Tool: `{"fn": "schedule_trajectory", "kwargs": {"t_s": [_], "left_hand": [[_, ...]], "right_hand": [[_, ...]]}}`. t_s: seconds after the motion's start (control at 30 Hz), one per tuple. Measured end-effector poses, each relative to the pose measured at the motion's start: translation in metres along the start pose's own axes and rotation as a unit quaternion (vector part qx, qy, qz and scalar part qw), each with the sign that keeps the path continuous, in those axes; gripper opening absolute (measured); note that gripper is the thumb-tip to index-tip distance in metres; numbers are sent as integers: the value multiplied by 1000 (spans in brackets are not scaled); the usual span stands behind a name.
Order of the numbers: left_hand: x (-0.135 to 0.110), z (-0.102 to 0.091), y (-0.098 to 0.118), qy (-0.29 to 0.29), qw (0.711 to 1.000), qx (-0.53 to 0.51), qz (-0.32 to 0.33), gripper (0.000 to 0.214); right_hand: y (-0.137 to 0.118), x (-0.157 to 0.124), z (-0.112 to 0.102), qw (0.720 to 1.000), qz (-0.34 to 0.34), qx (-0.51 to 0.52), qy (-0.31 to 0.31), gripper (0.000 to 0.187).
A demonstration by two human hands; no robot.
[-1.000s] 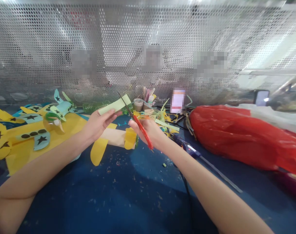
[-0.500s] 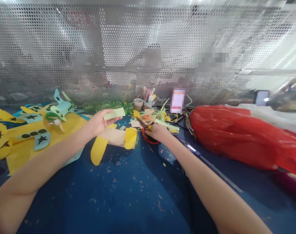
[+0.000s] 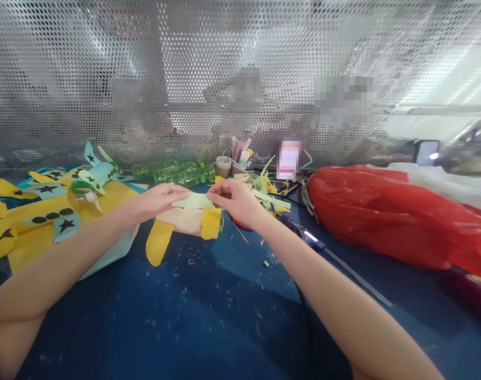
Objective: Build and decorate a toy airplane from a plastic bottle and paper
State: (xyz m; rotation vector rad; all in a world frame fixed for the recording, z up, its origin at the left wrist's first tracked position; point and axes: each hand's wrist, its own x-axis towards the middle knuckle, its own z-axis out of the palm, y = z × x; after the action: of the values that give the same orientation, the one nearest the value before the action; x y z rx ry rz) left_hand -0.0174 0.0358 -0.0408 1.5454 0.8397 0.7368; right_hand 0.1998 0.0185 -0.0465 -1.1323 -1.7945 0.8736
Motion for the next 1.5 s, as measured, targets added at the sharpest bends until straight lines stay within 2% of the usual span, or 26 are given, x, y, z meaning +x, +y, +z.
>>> {"fn": "schedule_trajectory", "kwargs": {"t_s": [0.07, 0.13, 0.17, 0.23, 0.3, 0.37, 0.5, 0.67, 0.77, 0.87, 1.03, 1.13, 1.27, 1.4, 1.5], "left_hand": [[-2, -8, 3, 17, 999, 26, 18, 29], [-4, -22, 4, 77, 994, 54, 49, 37], [-5, -30, 4, 113, 987, 91, 63, 38], [-8, -48, 0, 131, 968, 206, 63, 32], [-14, -63, -8, 116, 952, 281, 47, 27], [-19, -74, -17, 71, 948, 310, 22, 28], [-26, -82, -28, 9, 941, 339, 2, 32], [-28, -82, -28, -51, 944, 325, 20, 38], [-29, -77, -27, -47, 940, 337, 22, 42], [-30, -67, -29, -39, 940, 339, 25, 43], [-29, -51, -38, -11, 946, 320, 50, 50], [-30, -45, -41, -5, 931, 360, 54, 59], [-35, -37, -36, -6, 918, 390, 80, 63], [-41, -28, -31, 13, 922, 376, 93, 81], [-43, -26, -32, 15, 915, 386, 115, 81]], "right_hand": [[0, 2, -3, 1000, 10, 22, 10, 32], [1, 5, -9, 996, 16, 64, 56, 32], [2, 6, -12, 993, 20, 88, 78, 32], [0, 8, -16, 986, 24, 134, 99, 34], [-5, 6, -16, 985, 31, 147, 78, 35], [-13, 3, -10, 991, 38, 124, 35, 36], [-27, 3, 6, 998, 31, 48, -7, 34], [-28, 17, 19, 997, 62, -15, -37, 20], [-24, 23, 23, 992, 92, -53, -66, 7], [-20, 25, 24, 987, 104, -97, -79, 3], [-13, 25, 12, 979, 73, -158, -104, 12], [-9, 21, 4, 973, 52, -187, -127, 16], [-9, 11, 1, 969, 36, -170, -174, 19], [-14, 2, 5, 968, 23, -199, -151, 21], [-17, -3, 7, 964, 12, -229, -136, 22]]}}
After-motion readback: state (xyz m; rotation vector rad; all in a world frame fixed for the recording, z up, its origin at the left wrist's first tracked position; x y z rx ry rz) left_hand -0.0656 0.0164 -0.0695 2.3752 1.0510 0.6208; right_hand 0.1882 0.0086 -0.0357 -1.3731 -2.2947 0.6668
